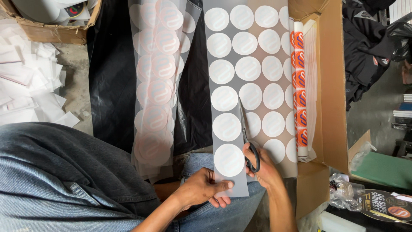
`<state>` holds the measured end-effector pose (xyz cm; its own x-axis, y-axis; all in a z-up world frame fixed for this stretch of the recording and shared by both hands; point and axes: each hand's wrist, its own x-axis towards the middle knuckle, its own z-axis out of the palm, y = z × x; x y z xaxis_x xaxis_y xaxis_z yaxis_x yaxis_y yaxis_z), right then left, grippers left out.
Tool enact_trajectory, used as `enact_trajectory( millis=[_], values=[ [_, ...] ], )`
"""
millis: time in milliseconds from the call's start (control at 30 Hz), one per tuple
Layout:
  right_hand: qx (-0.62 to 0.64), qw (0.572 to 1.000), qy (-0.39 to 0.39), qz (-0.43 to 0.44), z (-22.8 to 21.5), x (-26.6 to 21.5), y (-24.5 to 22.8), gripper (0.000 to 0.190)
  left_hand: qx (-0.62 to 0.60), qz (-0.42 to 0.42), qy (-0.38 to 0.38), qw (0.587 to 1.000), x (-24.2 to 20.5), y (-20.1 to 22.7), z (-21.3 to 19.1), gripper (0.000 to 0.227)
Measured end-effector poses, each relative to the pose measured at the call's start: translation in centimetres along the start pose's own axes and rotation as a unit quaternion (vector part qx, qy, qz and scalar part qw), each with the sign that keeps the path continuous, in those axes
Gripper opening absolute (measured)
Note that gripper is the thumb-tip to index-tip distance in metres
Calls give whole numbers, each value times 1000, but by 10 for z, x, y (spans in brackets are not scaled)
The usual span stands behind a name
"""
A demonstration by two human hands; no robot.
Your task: The person sits on the floor and uses scissors to cut a sheet of white circular stickers into vertical strips. They hold the sheet on their lap and repeatedly cut along the lines between the columns of stickers.
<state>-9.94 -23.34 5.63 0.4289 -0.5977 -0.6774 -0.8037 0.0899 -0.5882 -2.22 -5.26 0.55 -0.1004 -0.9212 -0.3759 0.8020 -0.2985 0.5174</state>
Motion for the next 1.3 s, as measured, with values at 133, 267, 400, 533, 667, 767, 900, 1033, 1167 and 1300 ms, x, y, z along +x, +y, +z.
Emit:
enact_trajectory(
  millis=[133,267,400,533,667,767,900,1033,1167,1300],
  values=[
    [9,1000,-2,2,-1,5,-5,38,-9,-1,-8,1000,0,-1,-1,31],
    [5,1000,10,3,-2,13,-8,38,-9,-2,-17,1000,-2,2,-2,31],
    [4,1000,17,12,5,15,-21,39,-10,-1,-15,1000,-2,0,-1,31],
    [-6,999,27,18,12,17,-34,46,-15,0,-20,1000,-1,-3,-1,30],
    [-25,999,35,13,16,19,-46,47,-16,-4,-22,1000,-1,-3,-2,31],
    [-42,997,61,36,20,19,-59,47,-17,-13,-19,1000,-6,4,-1,29],
    [-37,997,57,31,15,31,-60,48,-15,-11,-22,1000,-4,0,-2,30],
    [-33,998,49,29,13,39,-64,43,-21,-26,-24,999,-4,2,-3,30],
    [-35,997,53,32,16,42,-70,45,-28,-32,-29,999,-2,-1,-4,30],
    [-26,998,45,21,12,51,-65,40,-26,-13,-33,999,-2,-3,-4,29]
  ],
)
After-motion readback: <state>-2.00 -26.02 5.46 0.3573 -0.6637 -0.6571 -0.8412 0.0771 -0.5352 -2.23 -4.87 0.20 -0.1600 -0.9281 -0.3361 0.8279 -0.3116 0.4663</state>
